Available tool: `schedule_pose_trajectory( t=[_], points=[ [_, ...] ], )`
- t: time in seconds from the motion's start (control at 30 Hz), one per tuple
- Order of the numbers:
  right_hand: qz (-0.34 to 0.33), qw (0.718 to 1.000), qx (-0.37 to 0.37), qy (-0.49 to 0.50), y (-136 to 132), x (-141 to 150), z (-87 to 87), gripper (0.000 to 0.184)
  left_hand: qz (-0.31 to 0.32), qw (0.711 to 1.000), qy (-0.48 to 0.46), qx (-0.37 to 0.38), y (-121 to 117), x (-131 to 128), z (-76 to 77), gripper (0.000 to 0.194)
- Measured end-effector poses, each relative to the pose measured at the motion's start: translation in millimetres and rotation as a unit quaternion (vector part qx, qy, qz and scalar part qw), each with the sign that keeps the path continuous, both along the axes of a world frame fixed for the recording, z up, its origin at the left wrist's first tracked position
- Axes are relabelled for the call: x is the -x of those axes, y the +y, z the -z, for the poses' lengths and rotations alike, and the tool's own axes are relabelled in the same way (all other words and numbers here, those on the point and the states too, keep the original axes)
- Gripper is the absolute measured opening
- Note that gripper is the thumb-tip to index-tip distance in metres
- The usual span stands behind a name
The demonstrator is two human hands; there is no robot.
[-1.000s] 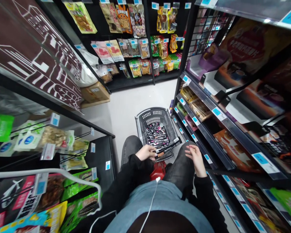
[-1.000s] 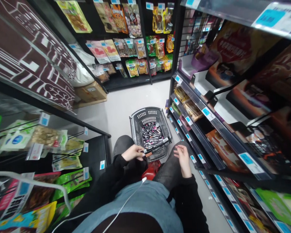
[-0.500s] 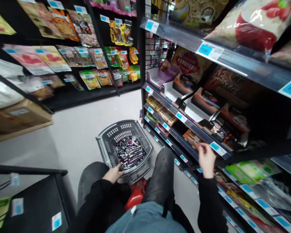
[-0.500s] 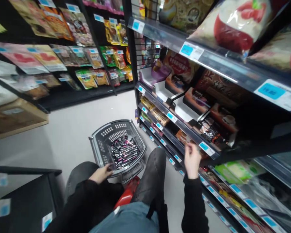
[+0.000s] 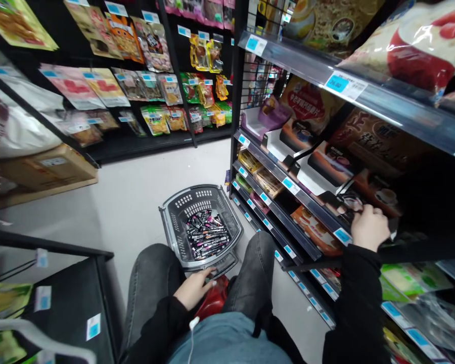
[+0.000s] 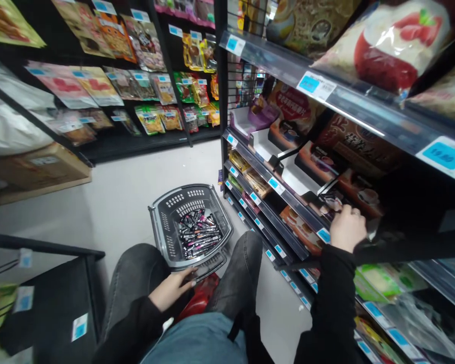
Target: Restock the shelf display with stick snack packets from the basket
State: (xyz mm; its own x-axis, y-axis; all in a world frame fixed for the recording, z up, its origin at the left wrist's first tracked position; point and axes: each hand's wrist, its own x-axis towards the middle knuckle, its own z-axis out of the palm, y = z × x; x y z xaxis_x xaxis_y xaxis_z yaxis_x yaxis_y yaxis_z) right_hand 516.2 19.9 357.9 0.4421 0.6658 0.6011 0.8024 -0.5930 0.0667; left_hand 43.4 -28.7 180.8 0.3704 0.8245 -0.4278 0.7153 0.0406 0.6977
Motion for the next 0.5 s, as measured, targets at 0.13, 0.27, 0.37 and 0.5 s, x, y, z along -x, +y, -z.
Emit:
schedule_pose_trajectory(
  t=[0.13, 0.27, 0.37, 0.5],
  points=[
    [-0.041, 0.968, -0.246, 0.035, -11, 20, -4.8, 0.029, -0.043, 0.991, -0.127, 0.015, 5, -11, -38.0, 0.038],
    [-0.279, 0.93, -0.223, 0.089, -28, 104, 9.9, 0.017, -0.082, 0.919, -0.381, 0.068, 0, -37, -99.6, 0.052],
    [-0.479, 0.858, -0.181, 0.03, -46, 181, 26.0, 0.012, -0.093, 0.832, -0.537, 0.101, -7, -56, -146.4, 0.075],
    [-0.599, 0.778, -0.184, -0.053, -61, 242, 34.7, 0.023, -0.204, 0.841, -0.494, 0.086, -9, -65, -178.4, 0.066]
  ],
)
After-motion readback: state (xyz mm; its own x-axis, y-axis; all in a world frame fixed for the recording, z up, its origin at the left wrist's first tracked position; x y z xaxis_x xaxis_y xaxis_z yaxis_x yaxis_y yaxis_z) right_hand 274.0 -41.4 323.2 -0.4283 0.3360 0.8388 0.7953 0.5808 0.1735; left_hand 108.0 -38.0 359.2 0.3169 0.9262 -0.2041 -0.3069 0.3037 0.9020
